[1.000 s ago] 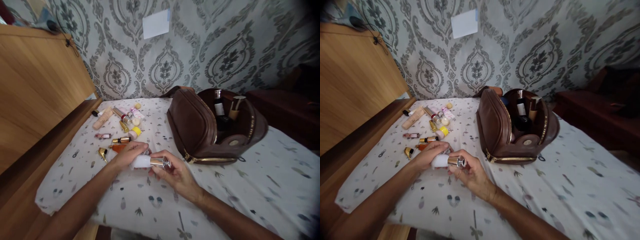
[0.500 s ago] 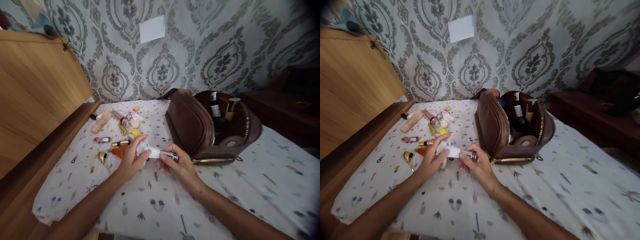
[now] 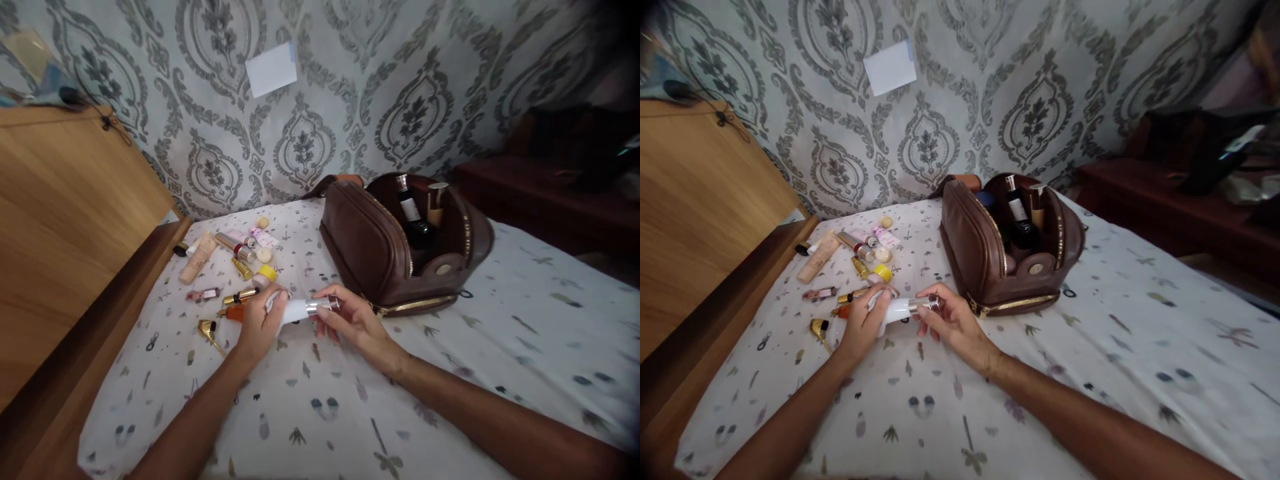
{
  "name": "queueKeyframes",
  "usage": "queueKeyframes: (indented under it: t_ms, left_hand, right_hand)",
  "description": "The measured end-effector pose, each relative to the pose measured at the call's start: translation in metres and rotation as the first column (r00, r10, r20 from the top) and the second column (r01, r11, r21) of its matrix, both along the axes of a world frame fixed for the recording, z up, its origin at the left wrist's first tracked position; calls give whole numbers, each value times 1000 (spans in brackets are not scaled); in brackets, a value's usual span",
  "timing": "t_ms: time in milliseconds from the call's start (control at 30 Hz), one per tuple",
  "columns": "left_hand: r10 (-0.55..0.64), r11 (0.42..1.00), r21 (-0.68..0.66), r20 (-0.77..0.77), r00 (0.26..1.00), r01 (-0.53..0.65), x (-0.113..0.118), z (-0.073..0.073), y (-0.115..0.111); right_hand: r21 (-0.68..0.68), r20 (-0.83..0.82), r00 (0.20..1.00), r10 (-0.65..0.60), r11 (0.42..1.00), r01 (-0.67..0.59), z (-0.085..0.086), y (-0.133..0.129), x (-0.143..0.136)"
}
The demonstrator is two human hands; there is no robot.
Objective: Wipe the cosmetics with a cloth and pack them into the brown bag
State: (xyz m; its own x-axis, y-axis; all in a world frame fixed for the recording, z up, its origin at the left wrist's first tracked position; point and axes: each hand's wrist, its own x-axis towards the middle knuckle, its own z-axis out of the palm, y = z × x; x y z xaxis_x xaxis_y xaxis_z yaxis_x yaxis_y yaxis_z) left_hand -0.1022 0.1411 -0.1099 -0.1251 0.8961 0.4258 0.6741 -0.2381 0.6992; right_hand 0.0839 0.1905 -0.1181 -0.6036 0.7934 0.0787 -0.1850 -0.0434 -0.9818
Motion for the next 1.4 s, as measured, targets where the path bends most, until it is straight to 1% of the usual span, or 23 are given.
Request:
queueKeyframes:
  t_ms: [67, 100, 167, 200, 233, 267, 300, 367, 467, 500, 567, 667, 733, 800, 867, 933, 967, 1033, 1100, 1167, 1233, 1333, 1400]
  left_hand:
    - [-28, 991, 120, -226, 974, 56, 0, 1, -2]
    - [-35, 979, 177, -354, 934, 104, 1, 2, -3]
    - [-15, 952, 244, -565, 825, 185, 5, 2, -5]
    - [6, 946, 257, -629, 777, 200, 7, 3, -6]
    - [27, 944, 263, -667, 744, 201, 8, 2, -7]
    - [40, 945, 263, -682, 730, 193, 10, 2, -8]
    - [42, 950, 255, -676, 736, 179, 10, 1, -8]
    - [4, 969, 202, -597, 802, 146, 10, 0, -9]
    - [-58, 994, 62, -360, 931, 86, 11, -2, -10]
    - [-70, 997, 21, -275, 959, 79, 12, -3, -10]
    - [-95, 995, -32, -143, 985, 91, 16, -3, -11]
    - [-104, 993, -70, -53, 993, 100, 22, -3, -12]
    - [-58, 995, -78, -44, 997, 54, 24, -3, -13]
    - [6, 999, -37, -47, 999, -8, 25, -2, -13]
    - [36, 998, 54, -74, 997, -32, 28, -1, -13]
    - [5, 991, 136, -143, 990, 14, 34, 0, -13]
    - [-18, 988, 149, -186, 982, 46, 37, 1, -13]
    - [-40, 990, 124, -246, 968, 72, 45, 2, -12]
    - [-32, 996, 73, -248, 968, 51, 50, 3, -10]
    - [-43, 998, 37, -194, 980, 51, 52, 3, -7]
    - [-33, 999, 30, -76, 997, 36, 50, 3, -5]
    - [60, 998, 29, 123, 991, -64, 44, 5, -4]
    - [115, 992, 27, 203, 972, -123, 40, 10, -4]
  right_hand:
    - [-4, 12, 1000, -20, 1000, 20, 1, 0, -1]
    - [-8, 13, 999, -30, 1000, 30, 1, 0, -1]
    - [-18, 6, 999, -40, 999, 40, 1, -1, -2]
    - [-20, 1, 999, -37, 999, 37, 0, -2, -2]
    - [-22, -4, 1000, -28, 999, 28, 0, -3, -3]
    - [-22, -8, 1000, -13, 1000, 12, -1, -4, -4]
    - [-22, -12, 1000, 10, 1000, -10, -1, -5, -4]
    - [-30, -40, 997, 64, 997, -65, -2, -7, -6]
    - [-54, -92, 990, 109, 992, -114, -5, -8, -10]
    - [-59, -99, 989, 108, 992, -114, -6, -8, -11]
    - [-59, -94, 991, 99, 993, -105, -9, -6, -12]
    - [-29, -88, 993, 77, 996, -80, -10, -4, -11]
    - [2, -88, 995, 49, 999, -49, -10, -4, -10]
    - [5, -85, 996, 36, 999, -36, -9, -4, -9]
    - [-11, -90, 994, 55, 998, -57, -9, -6, -10]
    - [-3, -107, 992, 71, 997, -71, -12, -7, -11]
    - [10, -118, 991, 61, 998, -60, -14, -8, -11]
    - [34, -133, 991, 24, 999, -20, -17, -8, -12]
    - [32, -152, 988, -8, 999, 13, -18, -7, -12]
    - [10, -171, 985, -11, 1000, 13, -17, -6, -11]
    - [-6, -190, 982, -7, 1000, 6, -13, -6, -9]
    - [-16, -209, 978, -7, 1000, 4, -7, -6, -6]
    - [-34, -224, 974, -28, 999, 21, -2, -7, -4]
